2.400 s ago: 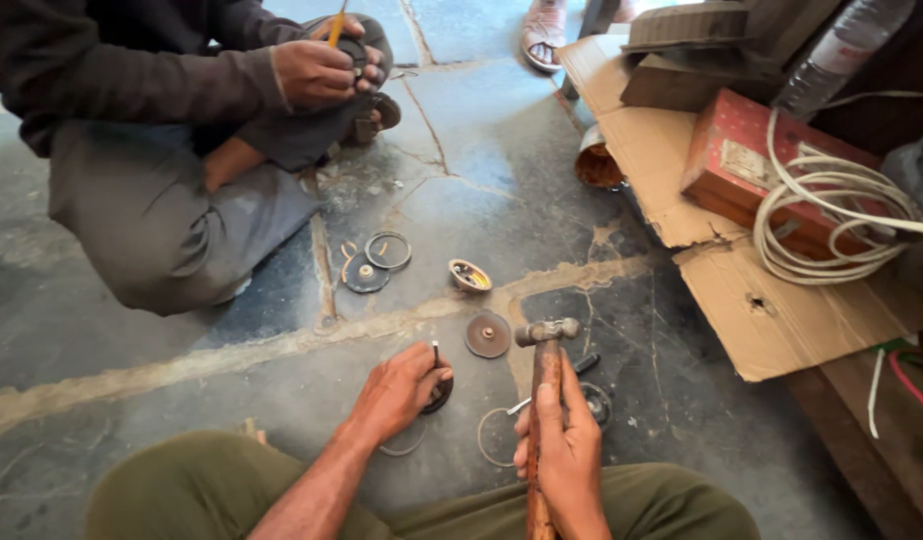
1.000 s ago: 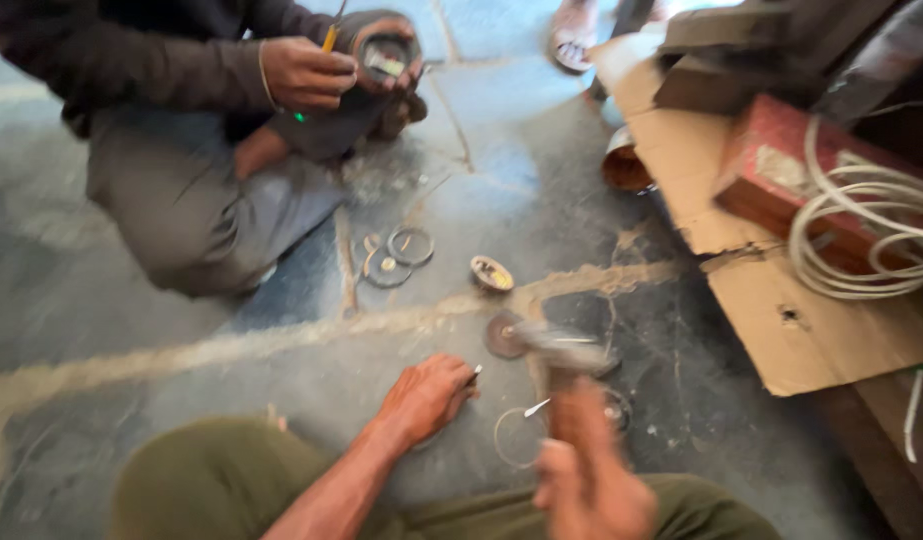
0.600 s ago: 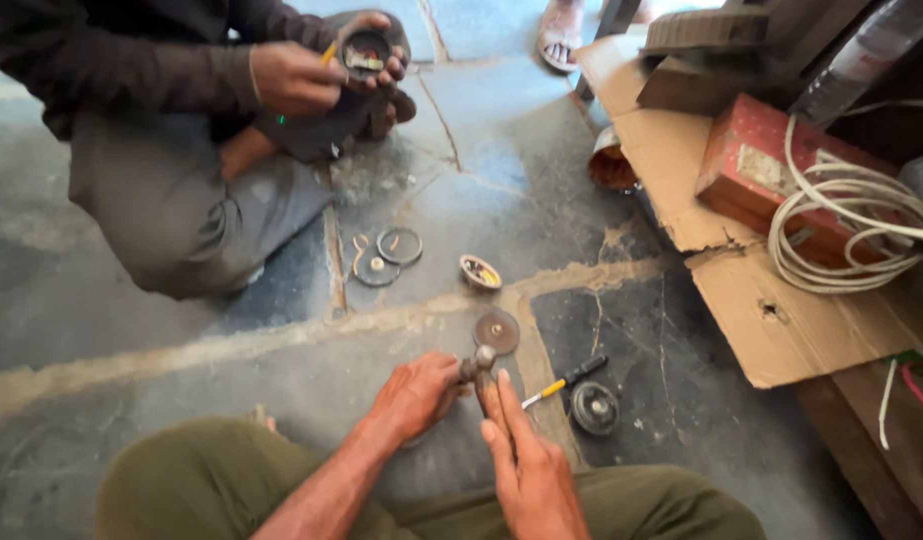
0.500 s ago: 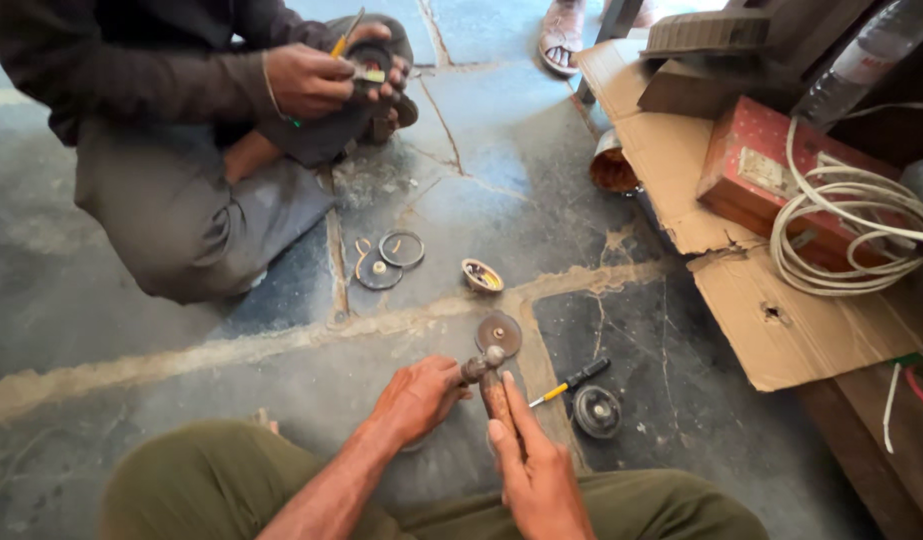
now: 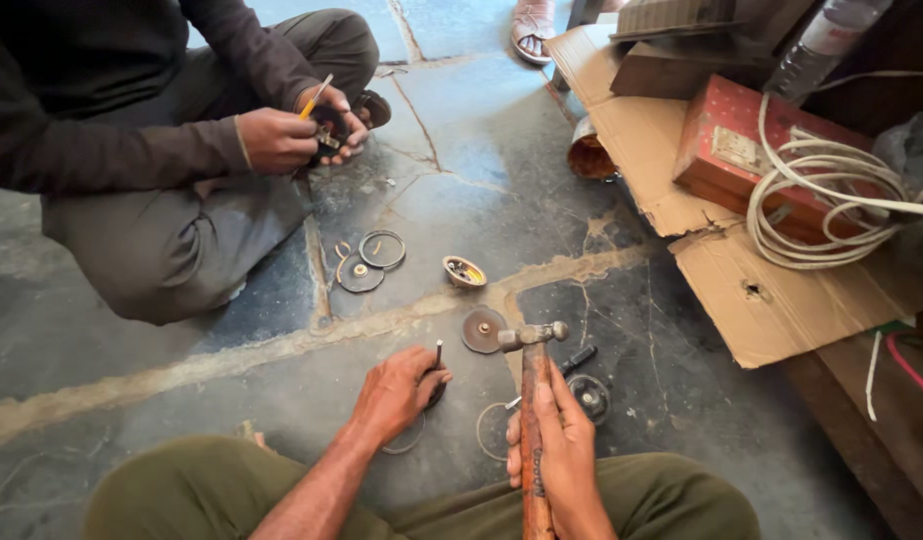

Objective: The person sits on the floor and uses a hammer to tap a small metal component held in place by a punch. Another person nearby uses a screwdriver on a similar component. The camera wearer repeatedly hammers the component, occasionally adjusting its position.

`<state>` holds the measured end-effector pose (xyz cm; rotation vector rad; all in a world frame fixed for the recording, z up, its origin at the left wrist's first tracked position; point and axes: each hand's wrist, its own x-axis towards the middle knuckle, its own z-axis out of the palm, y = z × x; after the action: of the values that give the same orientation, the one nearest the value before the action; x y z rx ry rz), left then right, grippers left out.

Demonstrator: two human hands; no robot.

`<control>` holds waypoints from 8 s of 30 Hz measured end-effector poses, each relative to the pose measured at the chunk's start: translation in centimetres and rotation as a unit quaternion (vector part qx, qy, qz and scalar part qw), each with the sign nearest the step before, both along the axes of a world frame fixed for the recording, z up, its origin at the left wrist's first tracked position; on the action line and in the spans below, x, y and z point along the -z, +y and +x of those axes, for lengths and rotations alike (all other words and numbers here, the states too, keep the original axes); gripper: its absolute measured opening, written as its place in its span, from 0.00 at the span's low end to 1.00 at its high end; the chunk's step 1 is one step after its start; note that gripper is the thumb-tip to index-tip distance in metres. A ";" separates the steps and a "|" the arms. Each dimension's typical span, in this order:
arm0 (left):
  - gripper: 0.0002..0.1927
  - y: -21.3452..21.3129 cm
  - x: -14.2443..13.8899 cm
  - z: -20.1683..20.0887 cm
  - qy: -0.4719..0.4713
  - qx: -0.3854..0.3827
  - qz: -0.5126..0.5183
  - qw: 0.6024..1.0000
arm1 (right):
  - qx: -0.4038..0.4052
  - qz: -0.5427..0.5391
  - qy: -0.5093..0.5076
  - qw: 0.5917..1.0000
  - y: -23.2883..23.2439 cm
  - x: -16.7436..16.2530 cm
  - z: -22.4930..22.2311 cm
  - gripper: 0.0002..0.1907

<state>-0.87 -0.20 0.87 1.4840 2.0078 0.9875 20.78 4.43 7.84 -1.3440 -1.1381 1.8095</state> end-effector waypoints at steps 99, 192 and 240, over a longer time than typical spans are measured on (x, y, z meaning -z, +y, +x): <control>0.16 -1.1 -2.1 -0.6 -0.618 -0.135 0.011 0.774 | -0.173 0.529 -0.374 0.742 5.8 9.3 -3.6 0.45; 0.12 1.1 1.0 0.4 -0.015 -0.053 -0.106 0.993 | -0.111 0.426 -0.140 0.887 3.0 3.2 -5.3 0.10; 0.20 0.8 0.1 0.2 -0.026 0.022 -0.060 0.998 | -0.144 0.489 -0.158 0.846 2.4 1.8 -5.8 0.07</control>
<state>-0.71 0.57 0.80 1.4191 1.9538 0.8619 15.02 6.86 6.07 -0.8508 -2.1306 0.8616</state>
